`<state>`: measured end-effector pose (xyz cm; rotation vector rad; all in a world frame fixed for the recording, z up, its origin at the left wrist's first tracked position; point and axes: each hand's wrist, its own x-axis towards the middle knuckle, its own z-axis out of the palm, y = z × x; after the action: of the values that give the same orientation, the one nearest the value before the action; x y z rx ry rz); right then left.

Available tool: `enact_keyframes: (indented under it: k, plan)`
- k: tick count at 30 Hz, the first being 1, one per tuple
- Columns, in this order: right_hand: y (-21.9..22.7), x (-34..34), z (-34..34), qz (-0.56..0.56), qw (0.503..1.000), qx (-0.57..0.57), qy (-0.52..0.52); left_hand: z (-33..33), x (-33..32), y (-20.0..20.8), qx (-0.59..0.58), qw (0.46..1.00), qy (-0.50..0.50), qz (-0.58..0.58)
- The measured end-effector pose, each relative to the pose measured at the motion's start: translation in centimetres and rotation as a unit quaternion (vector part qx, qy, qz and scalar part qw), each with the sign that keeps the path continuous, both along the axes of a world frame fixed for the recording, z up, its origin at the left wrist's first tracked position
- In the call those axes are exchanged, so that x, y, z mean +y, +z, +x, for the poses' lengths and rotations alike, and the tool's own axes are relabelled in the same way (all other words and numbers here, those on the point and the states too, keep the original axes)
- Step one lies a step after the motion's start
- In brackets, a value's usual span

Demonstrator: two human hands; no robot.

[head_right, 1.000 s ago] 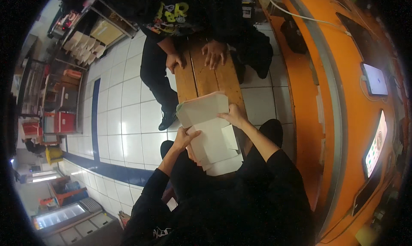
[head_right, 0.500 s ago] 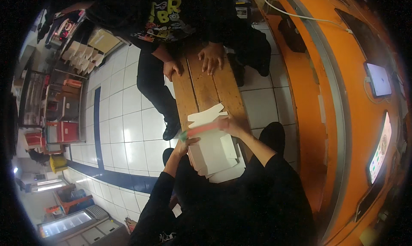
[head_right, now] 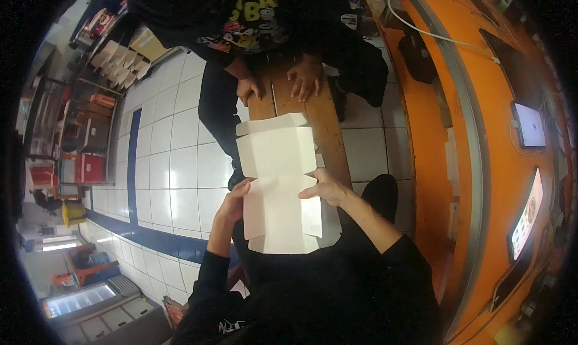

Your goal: The person organizes a stack of food boxes in a storage area and then folds a flat cardboard box by hand while sitting on a bench.

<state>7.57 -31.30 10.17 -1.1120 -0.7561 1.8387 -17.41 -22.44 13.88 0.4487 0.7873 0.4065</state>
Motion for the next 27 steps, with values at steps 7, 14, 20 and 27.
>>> enact_keyframes:
  k: [7,14,20,27]
  plan:
    - [2.2,-4.6,-6.6,0.0,0.997,-0.028,0.071,-6.8,-9.5,2.8,0.22,0.965,-0.028,0.137]
    - [0.4,-8.9,-11.1,-0.009,0.996,0.014,0.093,-12.2,-16.4,1.0,0.236,0.961,0.018,0.146]
    - [-3.0,-10.3,-12.0,0.061,0.984,0.131,0.108,-13.6,-17.7,-1.6,0.101,0.938,-0.043,0.327]
    - [-2.8,-10.8,-11.9,0.118,0.977,0.096,0.151,-13.9,-17.8,-2.0,0.081,0.935,-0.096,0.33]
